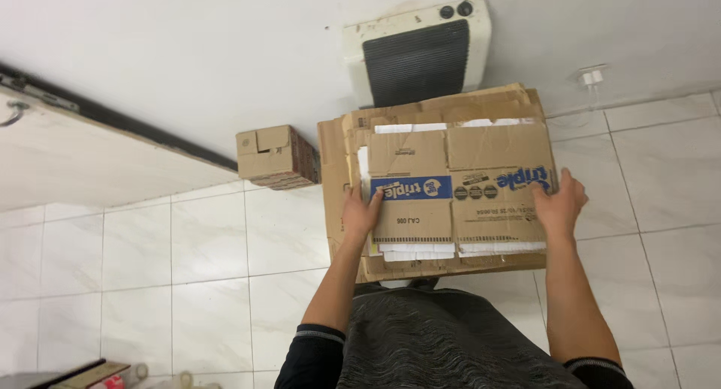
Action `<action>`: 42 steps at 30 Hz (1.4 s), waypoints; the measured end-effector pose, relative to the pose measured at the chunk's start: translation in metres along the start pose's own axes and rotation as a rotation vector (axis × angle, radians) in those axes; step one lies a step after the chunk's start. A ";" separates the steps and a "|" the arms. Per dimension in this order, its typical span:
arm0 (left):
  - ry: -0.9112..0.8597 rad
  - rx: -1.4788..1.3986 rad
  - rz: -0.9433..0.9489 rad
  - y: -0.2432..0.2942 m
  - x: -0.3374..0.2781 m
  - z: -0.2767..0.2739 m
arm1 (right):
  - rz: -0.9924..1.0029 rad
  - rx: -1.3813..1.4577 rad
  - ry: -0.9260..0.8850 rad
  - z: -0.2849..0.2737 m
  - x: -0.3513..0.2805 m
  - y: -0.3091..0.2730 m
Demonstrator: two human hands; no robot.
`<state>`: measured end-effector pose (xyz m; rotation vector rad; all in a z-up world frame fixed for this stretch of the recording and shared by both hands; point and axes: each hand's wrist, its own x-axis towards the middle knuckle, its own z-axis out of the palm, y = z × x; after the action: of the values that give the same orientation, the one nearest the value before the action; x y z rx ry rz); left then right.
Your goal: The person organizes cardboard boxes by flattening them and stacking them on top of other boxes.
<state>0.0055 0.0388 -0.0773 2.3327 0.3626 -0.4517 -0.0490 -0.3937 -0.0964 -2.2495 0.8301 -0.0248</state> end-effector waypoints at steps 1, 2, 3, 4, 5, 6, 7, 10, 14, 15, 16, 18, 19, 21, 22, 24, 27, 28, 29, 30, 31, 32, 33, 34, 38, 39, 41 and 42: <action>0.015 -0.008 -0.015 -0.022 0.007 0.007 | -0.017 -0.003 -0.015 0.007 -0.002 -0.003; 0.092 -0.071 0.028 -0.046 0.013 0.013 | -0.212 0.010 0.136 0.016 -0.005 -0.005; 0.170 -0.133 0.070 -0.071 0.019 0.019 | -0.407 0.029 0.287 0.025 -0.008 -0.008; 0.184 -0.136 0.055 -0.092 0.020 0.016 | -0.420 0.031 0.270 0.036 -0.014 -0.019; 0.211 -0.167 0.034 -0.114 0.022 0.013 | -0.564 0.088 0.295 0.048 -0.020 -0.031; 0.235 -0.198 0.016 -0.136 0.024 0.010 | -0.704 0.146 0.320 0.059 -0.026 -0.042; 0.246 -0.201 0.004 -0.151 0.019 -0.001 | -0.714 0.150 0.306 0.071 -0.043 -0.065; 0.235 -0.164 -0.148 -0.204 0.018 -0.024 | -0.643 0.299 0.008 0.115 -0.086 -0.127; 0.235 -0.211 -0.248 -0.274 0.033 -0.056 | -0.617 0.332 -0.253 0.214 -0.124 -0.191; 0.209 -0.227 -0.275 -0.285 0.037 -0.070 | -0.612 0.341 -0.328 0.244 -0.132 -0.207; 0.207 -0.223 -0.279 -0.309 0.051 -0.072 | -0.607 0.342 -0.331 0.263 -0.141 -0.226; 0.135 -0.242 -0.338 -0.358 0.085 -0.076 | -0.328 0.280 -0.661 0.304 -0.156 -0.266; 0.132 -0.236 -0.336 -0.377 0.098 -0.082 | -0.323 0.284 -0.659 0.331 -0.161 -0.279; 0.011 -0.196 -0.459 -0.414 0.133 -0.093 | -0.073 0.264 -0.772 0.386 -0.166 -0.307; 0.008 -0.193 -0.458 -0.429 0.152 -0.101 | -0.070 0.266 -0.770 0.416 -0.163 -0.313; -0.039 -0.177 -0.508 -0.460 0.185 -0.109 | 0.040 0.168 -0.839 0.475 -0.157 -0.317; -0.048 -0.230 -0.526 -0.484 0.236 -0.136 | 0.103 0.142 -0.910 0.559 -0.139 -0.304; -0.055 -0.232 -0.534 -0.488 0.252 -0.146 | 0.112 0.135 -0.913 0.580 -0.136 -0.306; -0.066 -0.259 -0.555 -0.491 0.267 -0.153 | 0.161 0.168 -0.878 0.601 -0.132 -0.307; -0.077 -0.285 -0.575 -0.493 0.283 -0.160 | 0.211 0.201 -0.841 0.621 -0.128 -0.306; -0.085 -0.286 -0.580 -0.504 0.303 -0.158 | 0.219 0.195 -0.841 0.647 -0.119 -0.298; -0.086 -0.322 -0.573 -0.514 0.323 -0.155 | 0.267 0.233 -0.831 0.672 -0.109 -0.288; -0.087 -0.358 -0.566 -0.524 0.342 -0.151 | 0.314 0.271 -0.820 0.696 -0.099 -0.277; -0.096 -0.360 -0.574 -0.528 0.356 -0.150 | 0.323 0.262 -0.820 0.704 -0.095 -0.284; -0.035 -0.384 -0.560 -0.526 0.406 -0.162 | 0.354 0.218 -0.857 0.737 -0.075 -0.307; -0.006 -0.352 -0.574 -0.521 0.415 -0.168 | 0.354 0.203 -0.877 0.745 -0.071 -0.310; -0.010 -0.391 -0.573 -0.527 0.429 -0.166 | 0.345 0.229 -0.890 0.758 -0.069 -0.317; -0.002 -0.429 -0.565 -0.529 0.435 -0.167 | 0.324 0.262 -0.903 0.763 -0.068 -0.322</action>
<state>0.2313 0.5828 -0.4656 1.7907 1.0214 -0.5740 0.2685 0.2950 -0.4366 -1.5874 0.6117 0.9062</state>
